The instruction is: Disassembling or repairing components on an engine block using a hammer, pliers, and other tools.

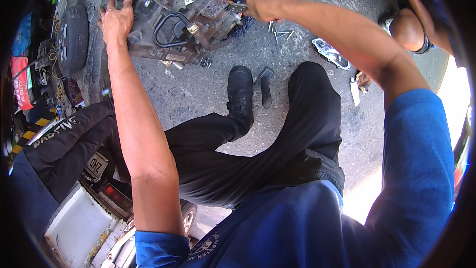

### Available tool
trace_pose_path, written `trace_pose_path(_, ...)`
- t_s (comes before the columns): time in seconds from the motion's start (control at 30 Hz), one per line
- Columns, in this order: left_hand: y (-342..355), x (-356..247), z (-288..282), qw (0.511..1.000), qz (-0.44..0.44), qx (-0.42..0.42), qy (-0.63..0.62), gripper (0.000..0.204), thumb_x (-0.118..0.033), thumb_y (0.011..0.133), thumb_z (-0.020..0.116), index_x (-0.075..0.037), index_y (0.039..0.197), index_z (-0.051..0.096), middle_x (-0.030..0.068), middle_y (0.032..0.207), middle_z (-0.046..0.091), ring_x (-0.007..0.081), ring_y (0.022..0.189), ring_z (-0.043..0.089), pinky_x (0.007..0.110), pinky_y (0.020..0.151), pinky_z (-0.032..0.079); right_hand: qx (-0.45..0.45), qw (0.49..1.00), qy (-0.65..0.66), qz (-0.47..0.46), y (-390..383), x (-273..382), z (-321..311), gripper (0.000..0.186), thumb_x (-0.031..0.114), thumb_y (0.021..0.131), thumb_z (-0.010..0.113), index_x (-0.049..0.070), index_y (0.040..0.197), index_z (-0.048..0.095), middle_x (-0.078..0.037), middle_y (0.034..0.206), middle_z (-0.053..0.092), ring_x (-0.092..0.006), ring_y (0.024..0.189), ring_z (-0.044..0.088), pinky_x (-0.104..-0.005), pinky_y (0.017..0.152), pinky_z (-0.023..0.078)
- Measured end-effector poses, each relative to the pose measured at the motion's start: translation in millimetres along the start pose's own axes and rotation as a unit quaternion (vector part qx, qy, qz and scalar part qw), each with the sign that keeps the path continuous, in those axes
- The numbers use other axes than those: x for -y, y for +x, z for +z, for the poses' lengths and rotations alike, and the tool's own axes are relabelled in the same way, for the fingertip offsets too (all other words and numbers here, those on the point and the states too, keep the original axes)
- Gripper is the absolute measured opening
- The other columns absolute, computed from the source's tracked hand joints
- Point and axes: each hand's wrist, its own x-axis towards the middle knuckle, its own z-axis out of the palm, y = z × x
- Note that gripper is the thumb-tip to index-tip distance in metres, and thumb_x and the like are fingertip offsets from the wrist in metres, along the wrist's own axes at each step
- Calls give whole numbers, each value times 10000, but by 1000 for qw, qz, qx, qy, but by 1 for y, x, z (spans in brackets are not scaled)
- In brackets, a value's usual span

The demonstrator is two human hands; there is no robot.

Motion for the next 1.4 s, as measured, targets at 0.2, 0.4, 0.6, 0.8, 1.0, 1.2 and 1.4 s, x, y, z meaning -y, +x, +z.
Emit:
trace_pose_path(0.2,7,5,7,999,41,-11,0,717,-688,816,448,-304,1413,346,210,1488,212,450,1359,191,527,1080,258,-95,995,-2,-36,4,-14,30,562,634,761,545,73,756,574,-125,622,548,-271,556,525,-379,537,458)
trace_pose_path(0.4,7,8,7,999,38,-19,-9,707,-680,811,465,-314,1406,357,210,1482,231,446,1360,195,518,1082,259,-84,996,15,-26,3,-8,22,545,617,754,561,76,694,589,-113,585,546,-258,513,529,-360,505,457)
trace_pose_path(0.6,7,5,7,999,34,-16,-1,692,-671,811,476,-330,1402,359,190,1491,223,432,1367,188,516,1081,262,-189,981,17,-40,-6,-4,23,344,365,848,593,24,810,606,-164,722,600,-316,668,598,-368,604,489)
trace_pose_path(0.8,8,6,7,999,30,-27,-15,695,-682,804,477,-327,1394,377,187,1489,229,439,1363,189,523,1073,274,-57,998,6,-33,19,-28,24,330,300,894,565,29,1081,543,-147,895,625,-277,849,605,-358,735,501)
trace_pose_path(1.0,11,9,9,999,34,-11,-2,727,-695,801,466,-295,1401,374,218,1476,239,438,1360,201,507,1077,274,15,987,-105,-121,25,-18,6,301,284,916,539,25,1069,550,-105,869,623,-167,808,618,-311,698,510)
trace_pose_path(1.2,10,9,10,999,44,-24,3,705,-671,811,474,-284,1395,388,220,1470,250,448,1350,216,505,1073,285,38,989,128,55,-30,32,-41,321,270,949,482,-34,1035,538,-152,718,600,-213,644,642,-346,539,543)
trace_pose_path(1.4,7,3,2,998,47,-27,-16,718,-679,802,479,-265,1384,409,213,1455,292,407,1372,195,487,1083,279,117,937,293,148,-30,34,-42,271,185,942,479,-32,1100,516,-113,680,554,-200,499,587,-340,434,536)
